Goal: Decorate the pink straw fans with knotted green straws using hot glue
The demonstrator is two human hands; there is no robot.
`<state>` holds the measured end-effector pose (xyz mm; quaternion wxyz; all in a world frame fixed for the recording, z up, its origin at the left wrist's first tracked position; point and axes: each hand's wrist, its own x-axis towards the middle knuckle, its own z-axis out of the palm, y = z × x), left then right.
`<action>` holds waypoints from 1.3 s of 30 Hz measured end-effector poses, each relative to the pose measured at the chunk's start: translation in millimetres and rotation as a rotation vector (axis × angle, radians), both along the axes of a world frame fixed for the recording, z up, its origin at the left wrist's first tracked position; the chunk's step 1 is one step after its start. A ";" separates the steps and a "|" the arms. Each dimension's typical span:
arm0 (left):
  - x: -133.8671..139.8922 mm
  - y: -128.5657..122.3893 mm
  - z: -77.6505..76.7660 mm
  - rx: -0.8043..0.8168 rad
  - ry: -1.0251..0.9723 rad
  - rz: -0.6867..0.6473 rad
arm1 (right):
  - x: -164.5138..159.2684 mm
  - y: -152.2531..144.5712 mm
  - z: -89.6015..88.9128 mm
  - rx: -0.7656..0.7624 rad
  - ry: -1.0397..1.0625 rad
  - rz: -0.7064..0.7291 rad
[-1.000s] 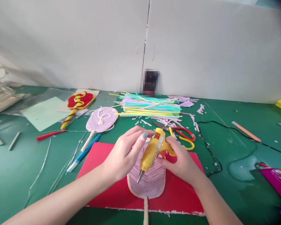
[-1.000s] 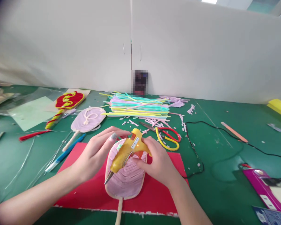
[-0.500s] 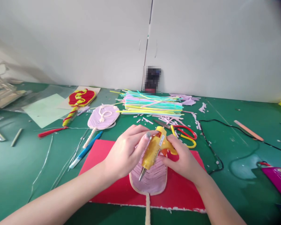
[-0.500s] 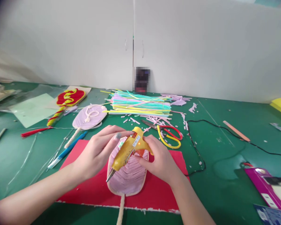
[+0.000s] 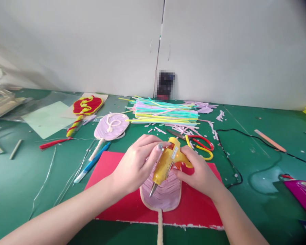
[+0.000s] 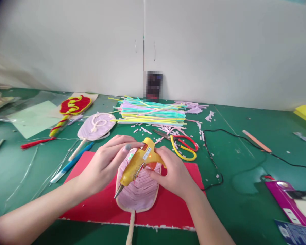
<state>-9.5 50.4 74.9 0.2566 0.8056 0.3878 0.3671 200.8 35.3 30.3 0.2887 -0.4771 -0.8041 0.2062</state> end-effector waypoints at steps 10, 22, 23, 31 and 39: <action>-1.7 1.6 -1.6 -0.023 -0.039 -0.003 | 0.7 0.5 -2.2 -0.002 -0.025 -0.003; -8.3 5.3 9.0 0.102 0.005 0.057 | 5.0 1.2 -2.6 0.034 -0.042 -0.212; -10.7 7.7 10.0 0.104 0.005 0.117 | 6.6 2.4 -3.0 0.057 -0.052 -0.270; -21.6 26.1 -28.2 -0.262 0.286 0.133 | 16.0 4.1 1.8 0.417 -0.294 -0.479; -17.6 25.3 -44.4 -0.397 0.309 0.108 | 17.6 -27.5 1.9 0.381 -0.369 -0.611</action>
